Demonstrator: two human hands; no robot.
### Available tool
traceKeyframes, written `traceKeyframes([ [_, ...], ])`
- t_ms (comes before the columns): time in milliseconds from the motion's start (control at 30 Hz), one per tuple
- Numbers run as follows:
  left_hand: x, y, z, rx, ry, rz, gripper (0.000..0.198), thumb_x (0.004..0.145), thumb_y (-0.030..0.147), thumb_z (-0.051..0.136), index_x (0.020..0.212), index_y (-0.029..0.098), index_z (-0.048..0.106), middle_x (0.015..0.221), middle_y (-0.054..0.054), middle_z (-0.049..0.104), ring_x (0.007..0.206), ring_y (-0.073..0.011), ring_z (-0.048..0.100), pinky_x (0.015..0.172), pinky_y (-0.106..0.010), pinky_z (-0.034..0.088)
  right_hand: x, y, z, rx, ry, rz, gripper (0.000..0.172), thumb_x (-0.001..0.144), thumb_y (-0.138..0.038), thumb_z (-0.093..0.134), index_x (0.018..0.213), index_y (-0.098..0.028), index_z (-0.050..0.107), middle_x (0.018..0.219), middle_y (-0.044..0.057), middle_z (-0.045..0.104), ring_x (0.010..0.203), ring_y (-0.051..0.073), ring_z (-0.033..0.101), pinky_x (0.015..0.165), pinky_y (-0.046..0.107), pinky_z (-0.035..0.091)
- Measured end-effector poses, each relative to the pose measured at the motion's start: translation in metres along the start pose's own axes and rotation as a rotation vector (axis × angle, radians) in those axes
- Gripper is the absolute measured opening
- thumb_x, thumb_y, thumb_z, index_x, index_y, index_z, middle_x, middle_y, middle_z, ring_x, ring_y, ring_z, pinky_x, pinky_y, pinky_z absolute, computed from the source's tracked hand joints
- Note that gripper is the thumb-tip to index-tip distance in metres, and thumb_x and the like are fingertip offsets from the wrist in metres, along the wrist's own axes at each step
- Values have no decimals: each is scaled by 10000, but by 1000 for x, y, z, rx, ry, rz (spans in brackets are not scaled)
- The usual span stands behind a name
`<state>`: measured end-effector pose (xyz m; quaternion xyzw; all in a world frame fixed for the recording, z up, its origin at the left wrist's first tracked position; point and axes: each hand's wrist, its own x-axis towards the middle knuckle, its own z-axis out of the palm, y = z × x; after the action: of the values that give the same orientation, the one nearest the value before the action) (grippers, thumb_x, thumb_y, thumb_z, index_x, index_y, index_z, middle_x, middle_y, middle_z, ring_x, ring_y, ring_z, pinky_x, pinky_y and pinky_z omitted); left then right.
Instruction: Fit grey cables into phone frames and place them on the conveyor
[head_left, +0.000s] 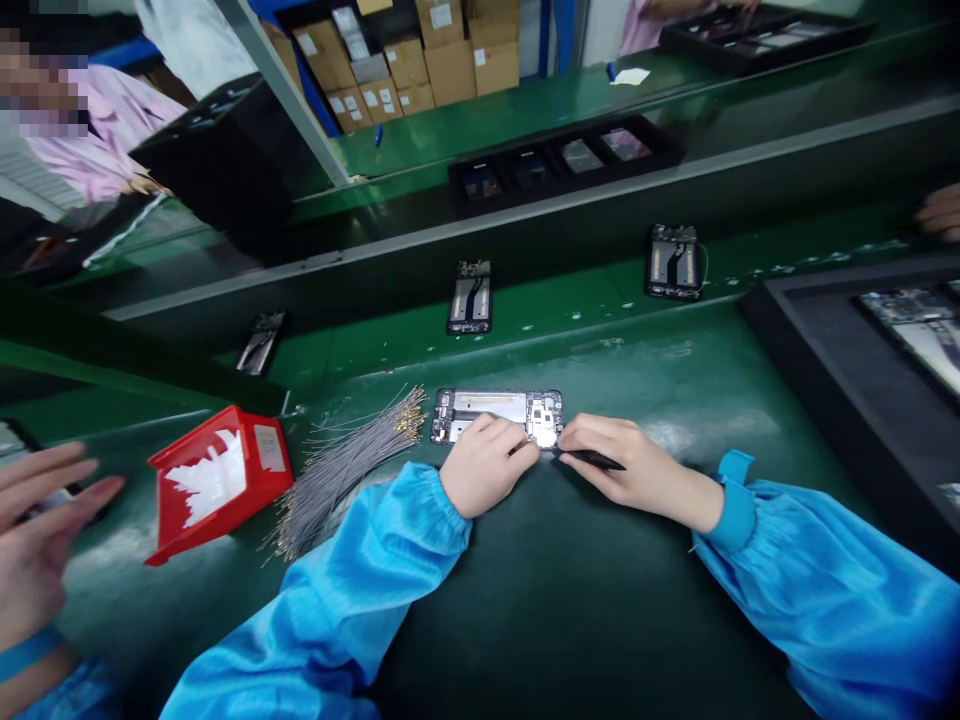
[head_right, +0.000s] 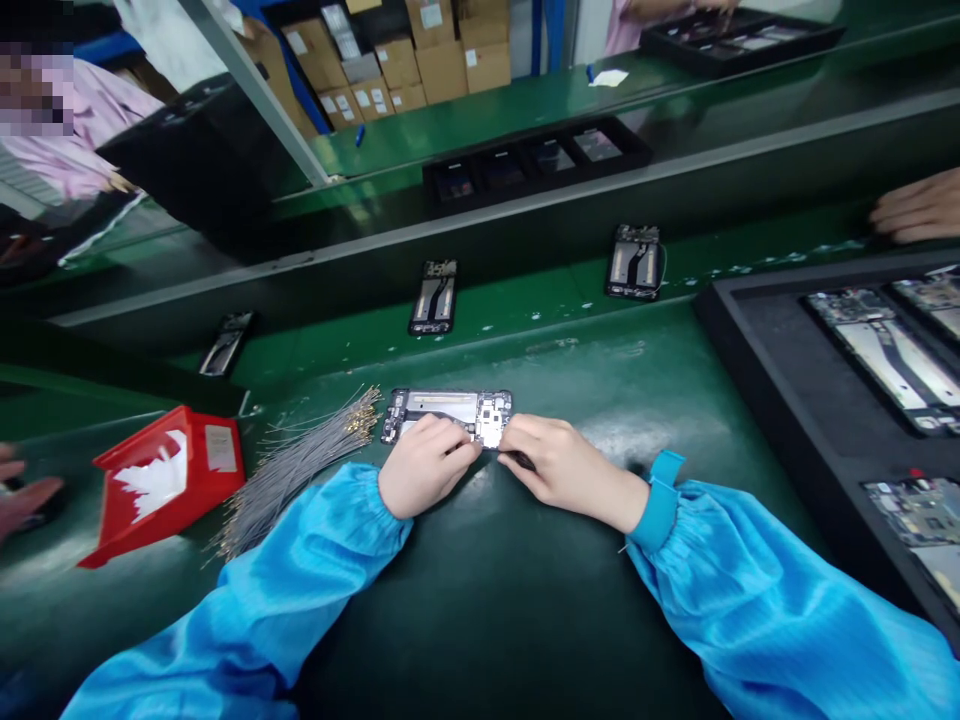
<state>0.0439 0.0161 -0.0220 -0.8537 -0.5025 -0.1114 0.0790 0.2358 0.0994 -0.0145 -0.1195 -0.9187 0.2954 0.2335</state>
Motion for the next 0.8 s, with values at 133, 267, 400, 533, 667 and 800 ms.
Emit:
traceKeyframes([
  [133, 0, 0, -1, -17, 10, -24, 228, 882, 187, 376, 763, 180, 570, 711, -16, 540, 691, -136, 465, 643, -281, 327, 0, 5, 0, 88, 1, 23, 112, 837, -206, 474, 910, -197, 558, 856, 60, 589, 791, 163, 562, 712, 307, 473],
  [267, 1, -2, 1, -83, -1, -64, 228, 878, 196, 377, 788, 179, 586, 723, -30, 537, 711, -147, 470, 646, -271, 367, 3, 18, -4, 115, 100, 89, 148, 858, -232, 450, 949, -201, 562, 806, 48, 560, 754, 154, 545, 667, 295, 463],
  [400, 4, -3, 4, -168, 19, -131, 208, 875, 197, 383, 805, 166, 575, 745, -36, 536, 708, -140, 484, 667, -260, 419, 12, 28, -2, -77, 51, 37, 222, 830, -260, 492, 1042, -198, 511, 1003, 100, 569, 1005, 229, 493, 823, 400, 417],
  [533, 7, -4, 6, -247, 33, -174, 177, 867, 194, 396, 834, 158, 566, 767, -38, 538, 722, -140, 503, 689, -261, 450, 19, 31, 6, -141, -50, 11, 335, 758, -269, 571, 1070, -191, 475, 1113, 113, 537, 1123, 262, 420, 908, 448, 352],
  [667, 8, -5, 6, -297, 31, -202, 163, 858, 186, 404, 864, 156, 564, 806, -49, 546, 764, -151, 519, 717, -274, 464, 21, 31, 7, -163, -88, 27, 332, 729, -204, 549, 1053, -190, 478, 1073, 104, 544, 1081, 260, 443, 880, 437, 363],
  [800, 8, -5, 6, -347, 38, -225, 164, 851, 178, 417, 910, 163, 568, 820, -48, 550, 783, -153, 526, 730, -278, 470, 22, 31, 5, -165, -105, 41, 341, 716, -189, 544, 1050, -181, 475, 1071, 104, 536, 1065, 253, 440, 878, 411, 360],
])
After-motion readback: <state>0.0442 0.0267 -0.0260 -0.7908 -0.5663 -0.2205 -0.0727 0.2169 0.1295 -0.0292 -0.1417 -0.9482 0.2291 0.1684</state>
